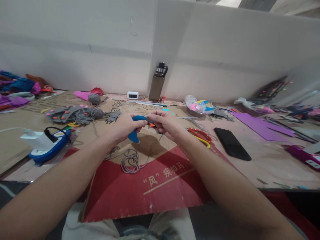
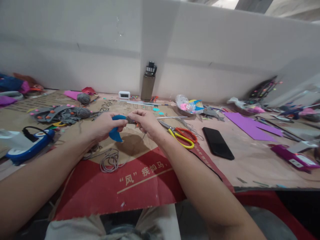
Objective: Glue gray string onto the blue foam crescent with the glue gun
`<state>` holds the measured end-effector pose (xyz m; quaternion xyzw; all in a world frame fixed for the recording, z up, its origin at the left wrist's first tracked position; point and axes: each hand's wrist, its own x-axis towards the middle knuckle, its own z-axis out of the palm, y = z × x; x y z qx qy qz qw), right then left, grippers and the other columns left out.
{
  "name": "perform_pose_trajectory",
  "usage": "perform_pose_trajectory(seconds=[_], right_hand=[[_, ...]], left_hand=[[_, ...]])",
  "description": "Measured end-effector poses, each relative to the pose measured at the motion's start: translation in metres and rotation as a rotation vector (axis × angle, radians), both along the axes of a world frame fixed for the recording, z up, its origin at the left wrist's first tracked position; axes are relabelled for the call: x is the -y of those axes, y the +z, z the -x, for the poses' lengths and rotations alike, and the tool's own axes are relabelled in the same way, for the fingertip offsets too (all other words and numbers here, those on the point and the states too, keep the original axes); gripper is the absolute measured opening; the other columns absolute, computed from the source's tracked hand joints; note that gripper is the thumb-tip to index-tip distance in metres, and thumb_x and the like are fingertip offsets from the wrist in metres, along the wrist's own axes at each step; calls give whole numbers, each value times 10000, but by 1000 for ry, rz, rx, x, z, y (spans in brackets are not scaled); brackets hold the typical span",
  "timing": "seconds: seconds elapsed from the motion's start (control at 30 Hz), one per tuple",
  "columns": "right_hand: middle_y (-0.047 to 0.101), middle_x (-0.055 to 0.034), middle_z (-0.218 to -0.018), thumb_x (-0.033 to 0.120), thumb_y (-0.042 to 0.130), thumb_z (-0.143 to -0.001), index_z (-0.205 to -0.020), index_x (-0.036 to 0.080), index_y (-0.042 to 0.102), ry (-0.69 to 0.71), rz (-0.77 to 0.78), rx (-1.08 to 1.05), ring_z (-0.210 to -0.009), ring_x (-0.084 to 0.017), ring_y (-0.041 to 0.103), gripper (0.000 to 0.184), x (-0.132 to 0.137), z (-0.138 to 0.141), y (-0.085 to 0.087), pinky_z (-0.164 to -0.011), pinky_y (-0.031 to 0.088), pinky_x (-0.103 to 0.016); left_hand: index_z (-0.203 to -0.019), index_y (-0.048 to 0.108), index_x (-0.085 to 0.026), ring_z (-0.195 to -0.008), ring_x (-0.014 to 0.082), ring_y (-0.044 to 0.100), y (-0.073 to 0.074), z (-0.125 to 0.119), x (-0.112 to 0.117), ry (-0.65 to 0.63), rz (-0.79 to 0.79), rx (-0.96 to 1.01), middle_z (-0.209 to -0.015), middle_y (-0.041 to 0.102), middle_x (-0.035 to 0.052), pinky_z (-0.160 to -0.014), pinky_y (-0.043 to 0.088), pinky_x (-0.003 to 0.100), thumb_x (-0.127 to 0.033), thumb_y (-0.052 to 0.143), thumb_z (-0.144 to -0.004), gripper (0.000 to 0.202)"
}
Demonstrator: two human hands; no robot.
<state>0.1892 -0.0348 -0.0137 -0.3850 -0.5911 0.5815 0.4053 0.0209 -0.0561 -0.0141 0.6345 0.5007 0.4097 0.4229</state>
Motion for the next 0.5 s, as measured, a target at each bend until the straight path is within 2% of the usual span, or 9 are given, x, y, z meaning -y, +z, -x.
perform_pose_trajectory(seconds=[0.1, 0.3, 0.4, 0.5], right_hand=[[505, 53, -555, 413, 690, -706, -767, 188, 591, -13, -73, 89, -408, -32, 246, 253, -2, -1, -2, -399, 136, -229], [569, 19, -589, 408, 696, -687, -746, 176, 620, -37, -166, 126, -482, -57, 379, 250, -3, 1, -4, -445, 264, -218], [549, 25, -567, 398, 687, -687, -714, 178, 598, -33, -159, 115, -473, -57, 365, 238, -1, 2, -3, -439, 256, -213], [519, 35, -550, 370, 687, -694, -694, 182, 569, -23, -114, 87, -442, -48, 303, 222, 2, 2, -1, -417, 195, -216]], left_hand=[[-563, 543, -168, -462, 85, 427, -1, 0, -1, 2, -2, -7, -492, 522, -20, -474, 317, 232, -288, 620, -658, 171], [-604, 572, -169, -477, 97, 450, -1, 1, -1, 32, -30, -88, -507, 541, -16, -472, 326, 231, -340, 638, -645, 188], [-658, 608, -167, -485, 105, 466, 0, 2, 0, 45, -58, -161, -532, 562, -8, -479, 338, 238, -384, 648, -651, 221], [-671, 632, -169, -480, 101, 450, 2, 2, 2, 45, -109, -226, -529, 553, -13, -469, 323, 235, -419, 654, -655, 251]])
